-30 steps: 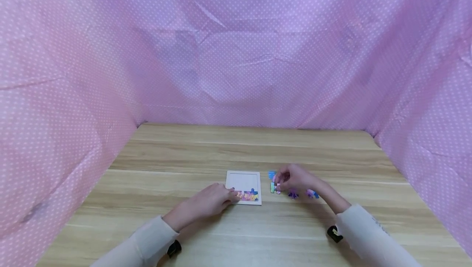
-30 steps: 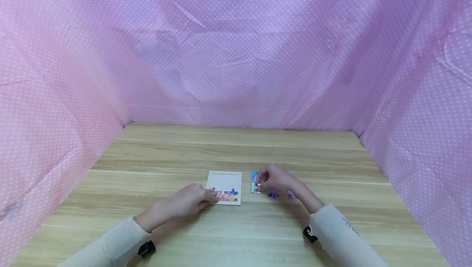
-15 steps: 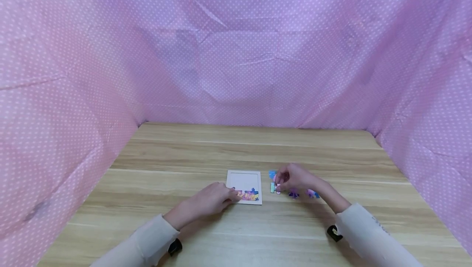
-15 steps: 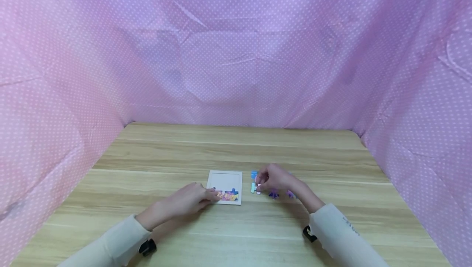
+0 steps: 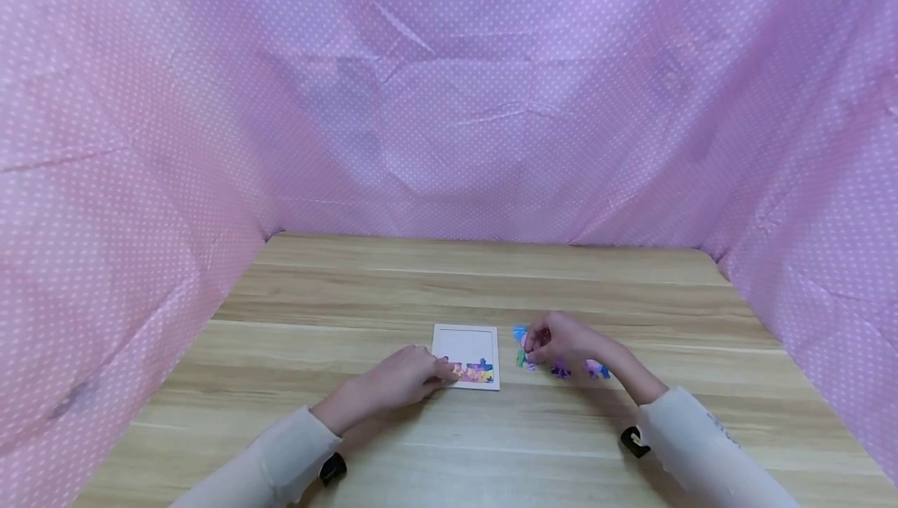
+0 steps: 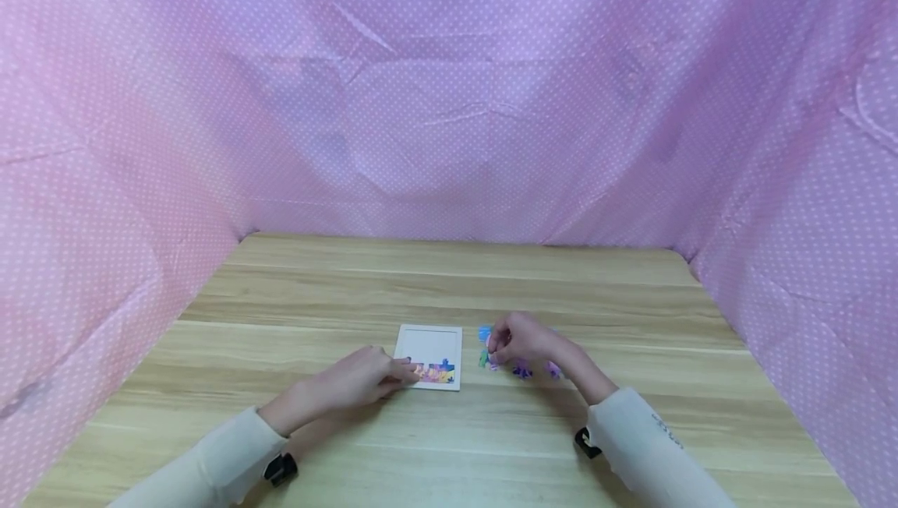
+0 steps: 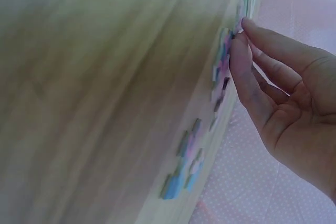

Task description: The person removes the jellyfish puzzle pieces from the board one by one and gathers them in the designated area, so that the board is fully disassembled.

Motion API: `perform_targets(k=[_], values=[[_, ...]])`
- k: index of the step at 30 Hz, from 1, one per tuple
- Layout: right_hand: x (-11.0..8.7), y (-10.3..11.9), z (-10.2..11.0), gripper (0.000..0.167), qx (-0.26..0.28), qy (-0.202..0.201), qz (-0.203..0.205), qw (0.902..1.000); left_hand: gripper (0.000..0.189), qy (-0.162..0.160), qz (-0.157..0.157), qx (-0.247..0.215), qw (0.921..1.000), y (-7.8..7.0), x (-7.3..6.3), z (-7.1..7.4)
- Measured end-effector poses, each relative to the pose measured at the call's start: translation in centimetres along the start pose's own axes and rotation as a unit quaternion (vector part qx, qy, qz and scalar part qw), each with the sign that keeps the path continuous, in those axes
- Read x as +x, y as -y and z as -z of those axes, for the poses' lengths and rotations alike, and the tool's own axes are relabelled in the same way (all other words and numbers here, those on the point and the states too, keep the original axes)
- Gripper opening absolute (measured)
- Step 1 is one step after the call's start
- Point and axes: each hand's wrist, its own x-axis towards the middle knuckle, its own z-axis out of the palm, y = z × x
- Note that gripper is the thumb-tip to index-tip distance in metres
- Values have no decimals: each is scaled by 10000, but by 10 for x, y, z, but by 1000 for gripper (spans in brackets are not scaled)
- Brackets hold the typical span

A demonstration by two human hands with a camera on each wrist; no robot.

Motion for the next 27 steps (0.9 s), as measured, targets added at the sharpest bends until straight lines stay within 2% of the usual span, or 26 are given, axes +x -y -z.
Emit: perform_targets(k=[4, 9, 14, 21, 27], values=[[4, 4, 3, 3, 232, -75, 217, 9995, 18, 8, -14, -62, 10000, 0, 0, 0], [12, 13, 1, 5, 206, -117, 479, 9986, 18, -35, -126, 58, 9999, 1, 1, 0], [20, 24, -6, 9, 217, 102, 680, 9974, 18, -107, -235, 208, 9994, 0, 2, 0], [31, 36, -20, 9, 260, 383, 626, 9970, 17, -15, -40, 181, 9998, -1, 4, 1], [35, 45, -32, 12, -1, 558, 858, 9947, 18, 22, -23, 101, 9999, -1, 3, 0]])
